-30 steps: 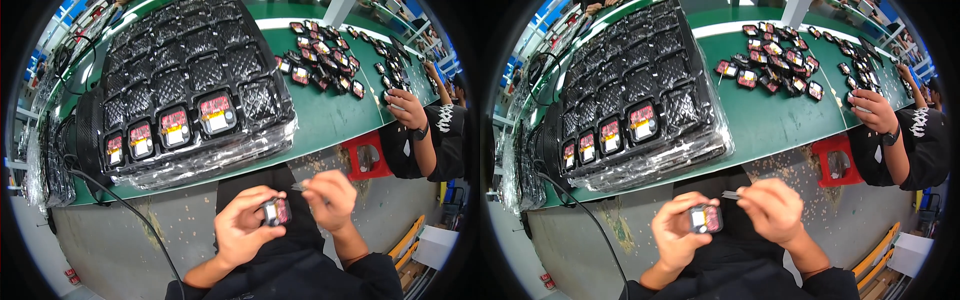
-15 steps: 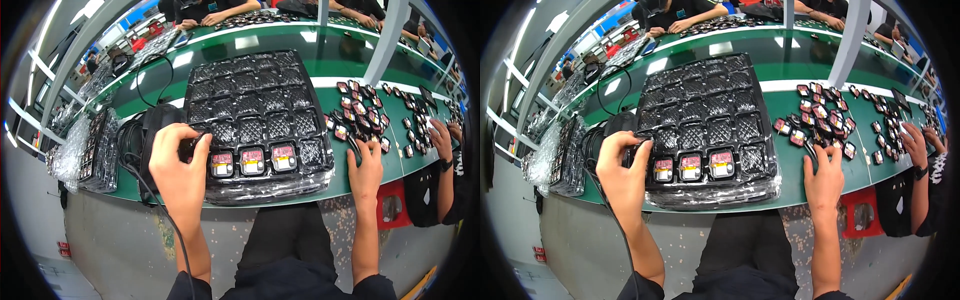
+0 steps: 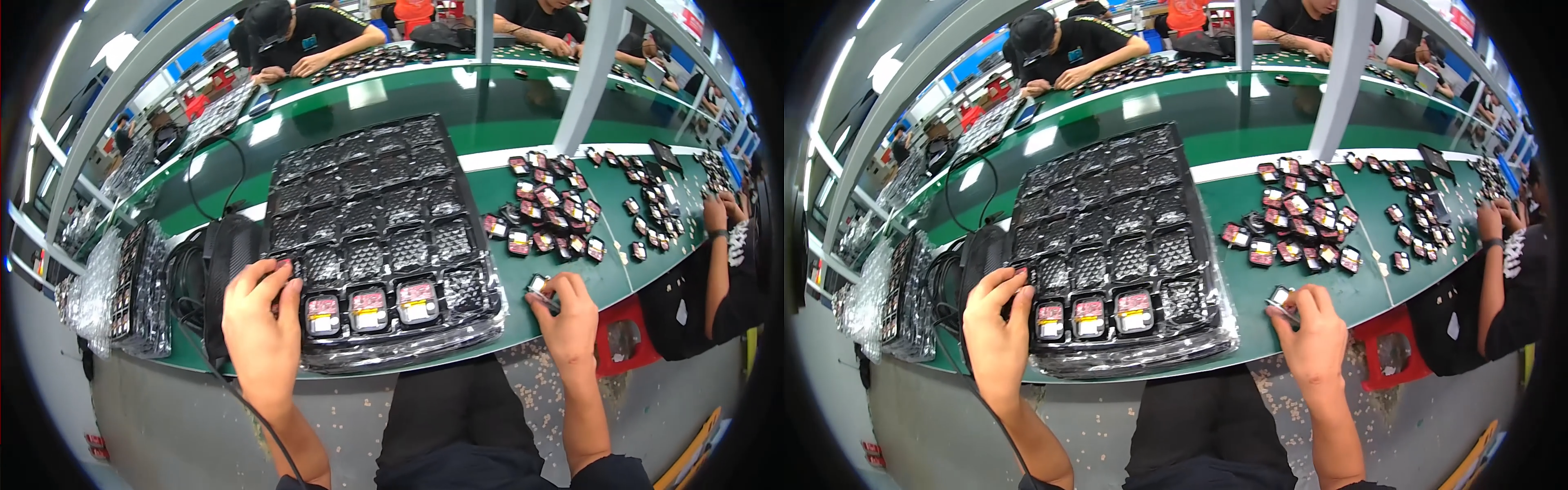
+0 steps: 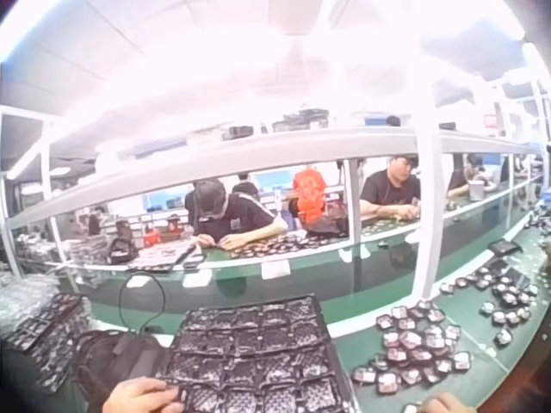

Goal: Adjusting and inspecting components inside small electronic device cases using tweezers and organizing them into trays on a factory assembly line.

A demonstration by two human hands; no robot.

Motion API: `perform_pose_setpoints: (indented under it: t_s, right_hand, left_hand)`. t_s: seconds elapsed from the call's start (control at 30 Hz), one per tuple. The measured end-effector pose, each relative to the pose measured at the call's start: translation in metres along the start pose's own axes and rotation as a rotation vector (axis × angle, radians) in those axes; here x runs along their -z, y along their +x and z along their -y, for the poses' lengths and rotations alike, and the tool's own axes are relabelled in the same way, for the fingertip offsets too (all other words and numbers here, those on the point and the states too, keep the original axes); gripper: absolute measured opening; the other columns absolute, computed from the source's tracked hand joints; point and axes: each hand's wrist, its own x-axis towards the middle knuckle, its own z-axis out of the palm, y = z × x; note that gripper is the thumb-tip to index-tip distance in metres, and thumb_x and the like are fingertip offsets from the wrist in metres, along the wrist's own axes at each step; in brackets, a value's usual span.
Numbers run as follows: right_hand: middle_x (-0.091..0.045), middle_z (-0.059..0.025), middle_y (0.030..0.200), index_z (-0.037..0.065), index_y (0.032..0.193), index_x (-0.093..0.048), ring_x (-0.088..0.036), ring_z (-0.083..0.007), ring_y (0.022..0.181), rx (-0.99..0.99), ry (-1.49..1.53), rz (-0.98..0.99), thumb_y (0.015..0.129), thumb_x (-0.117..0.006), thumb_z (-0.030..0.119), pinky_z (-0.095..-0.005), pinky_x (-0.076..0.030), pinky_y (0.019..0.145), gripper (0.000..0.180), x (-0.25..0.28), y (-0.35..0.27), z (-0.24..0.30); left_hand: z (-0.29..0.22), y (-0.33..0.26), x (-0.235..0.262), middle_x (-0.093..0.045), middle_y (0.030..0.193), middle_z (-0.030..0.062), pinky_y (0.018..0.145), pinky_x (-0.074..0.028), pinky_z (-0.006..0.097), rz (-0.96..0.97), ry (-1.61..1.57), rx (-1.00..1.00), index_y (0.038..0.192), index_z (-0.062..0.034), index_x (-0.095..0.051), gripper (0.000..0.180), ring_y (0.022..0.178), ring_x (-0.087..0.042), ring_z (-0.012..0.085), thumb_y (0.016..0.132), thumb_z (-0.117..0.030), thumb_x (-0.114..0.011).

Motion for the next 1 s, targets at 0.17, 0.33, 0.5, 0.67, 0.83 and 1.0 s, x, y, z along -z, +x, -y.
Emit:
perform_pose_setpoints:
  t_s: [0.17,0.33,0.5,0.67,0.83,1.0]
  right_hand:
    - [-0.068,-0.0131,0.1,0.003,0.089,-0.062,-0.068,-0.0235,0.076,-0.037,0.064,-0.072,0.07,-0.091,0.01,-0.0335,-0.05,0.057,0.035,0.002,-0.014,-0.028]
    - [-0.071,-0.0155,0.107,0.002,0.089,-0.063,-0.065,-0.0127,0.069,-0.013,0.321,-0.015,0.062,-0.098,0.019,-0.0241,-0.053,0.062,0.047,0.026,-0.036,-0.018]
    - [-0.072,-0.0188,0.104,0.006,0.088,-0.06,-0.074,-0.0278,0.083,0.349,0.66,0.097,0.058,-0.098,0.032,-0.0332,-0.061,0.071,0.055,0.028,-0.042,0.013]
    - [-0.073,-0.0173,0.106,0.006,0.088,-0.061,-0.074,-0.0251,0.078,0.395,0.743,0.167,0.068,-0.093,0.037,-0.0307,-0.06,0.062,0.049,0.017,-0.051,0.027]
    - [-0.072,-0.0191,0.103,0.004,0.087,-0.059,-0.072,-0.0271,0.076,0.352,0.744,0.249,0.07,-0.092,0.035,-0.0318,-0.059,0.06,0.049,0.004,-0.059,0.03]
    - [-0.069,-0.0166,0.1,0.003,0.09,-0.061,-0.071,-0.0275,0.078,0.254,0.702,0.384,0.067,-0.093,0.038,-0.032,-0.058,0.062,0.053,0.005,-0.064,0.033]
  left_hand:
    - [0.02,-0.007,-0.023,-0.064,0.131,0.0205,0.109,-0.042,0.043,-0.047,-0.005,-0.022,0.116,0.0049,-0.071,0.031,0.128,-0.057,0.0355,0.095,-0.017,-0.069]
    - [0.008,-0.038,-0.028,-0.058,0.132,0.0269,0.103,-0.049,0.055,-0.509,-0.271,-0.412,0.115,0.0036,-0.067,0.037,0.124,-0.059,0.0432,0.102,-0.031,-0.062]
    - [-0.038,-0.096,-0.052,-0.063,0.101,0.0188,0.064,-0.062,0.038,-0.048,-0.764,-0.551,0.105,0.002,-0.064,0.045,0.079,-0.07,0.0298,0.097,-0.042,-0.069]
    - [-0.054,-0.141,-0.091,-0.05,0.141,0.0242,0.106,-0.052,0.045,0.44,-1.559,0.05,0.137,0.0105,-0.052,0.074,0.121,-0.063,0.0349,0.083,-0.026,-0.087]
    - [-0.051,-0.163,-0.113,-0.048,0.143,0.0246,0.109,-0.048,0.045,0.452,-1.818,0.164,0.137,0.0094,-0.053,0.065,0.132,-0.053,0.0327,0.088,-0.023,-0.083]
    - [-0.049,-0.172,-0.115,-0.05,0.14,0.024,0.106,-0.05,0.045,0.424,-1.76,0.243,0.135,0.0095,-0.053,0.062,0.128,-0.056,0.0314,0.09,-0.022,-0.081]
